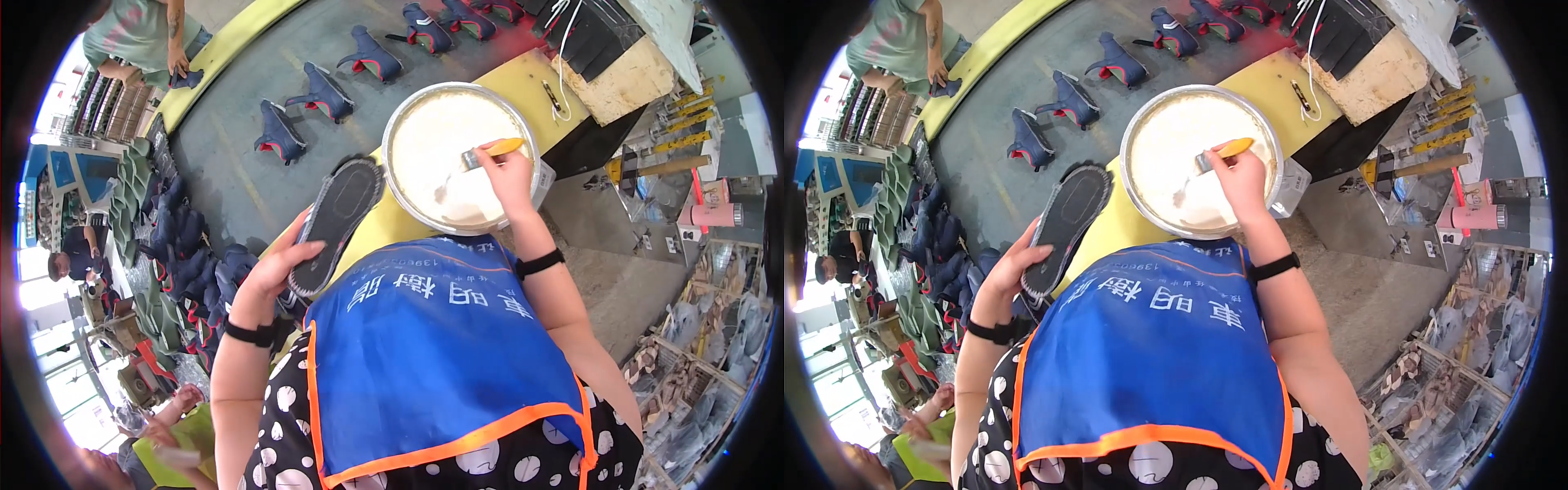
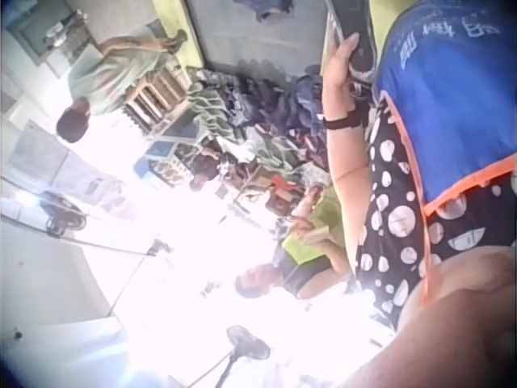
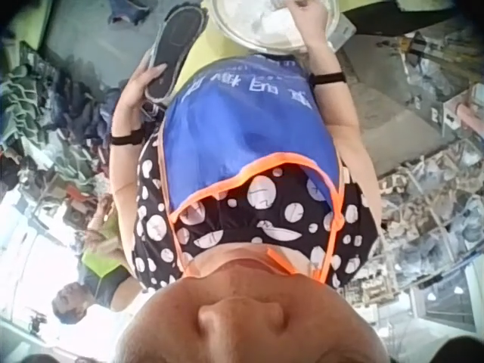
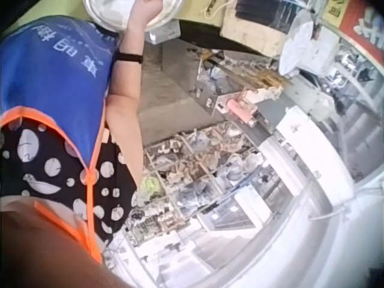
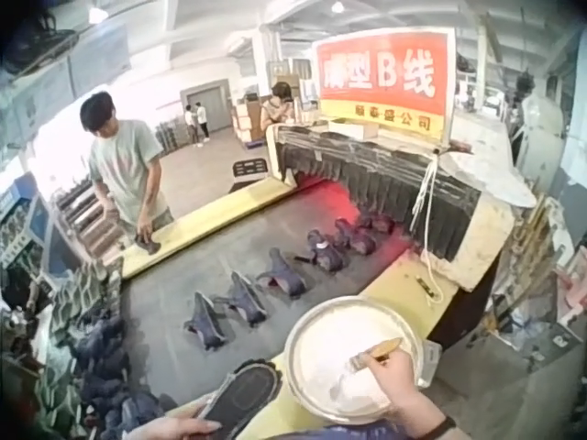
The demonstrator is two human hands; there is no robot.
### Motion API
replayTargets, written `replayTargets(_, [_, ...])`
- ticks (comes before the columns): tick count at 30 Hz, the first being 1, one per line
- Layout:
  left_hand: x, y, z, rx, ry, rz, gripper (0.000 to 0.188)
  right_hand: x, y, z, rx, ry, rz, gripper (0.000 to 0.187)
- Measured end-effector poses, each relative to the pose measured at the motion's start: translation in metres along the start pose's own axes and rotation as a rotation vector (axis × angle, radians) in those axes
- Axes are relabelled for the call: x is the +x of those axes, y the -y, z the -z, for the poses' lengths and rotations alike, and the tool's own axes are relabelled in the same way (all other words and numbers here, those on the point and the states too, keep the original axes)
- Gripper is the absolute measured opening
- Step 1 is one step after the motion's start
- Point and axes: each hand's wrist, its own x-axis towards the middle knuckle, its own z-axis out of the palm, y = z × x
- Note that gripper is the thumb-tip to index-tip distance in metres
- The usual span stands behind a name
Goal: Applying glue to the bottom of shoe soles using a brush.
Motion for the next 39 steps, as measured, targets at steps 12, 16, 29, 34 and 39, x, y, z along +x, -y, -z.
replayTargets(12, [0.066, -0.029, -0.049, 0.076, 0.268, 0.156, 0.062, -0.024, 0.123, 0.021, 0.061, 0.104, 0.477, 0.011])
replayTargets(16, [0.063, -0.036, -0.059, 0.105, 0.286, 0.157, 0.061, -0.031, 0.137, 0.013, -0.156, 0.235, 0.778, 0.014])
replayTargets(29, [0.041, -0.022, -0.032, -0.124, 0.417, 0.203, 0.064, -0.034, 0.128, -0.003, 0.168, 0.287, 0.593, 0.017])
replayTargets(34, [0.035, -0.015, -0.021, -0.094, 0.405, 0.115, 0.067, -0.025, 0.112, -0.002, 0.002, 0.174, 0.434, 0.009])
replayTargets(39, [0.028, -0.013, -0.019, 0.014, 0.324, 0.031, 0.072, -0.034, 0.129, -0.016, 0.126, 0.121, 0.394, 0.01])
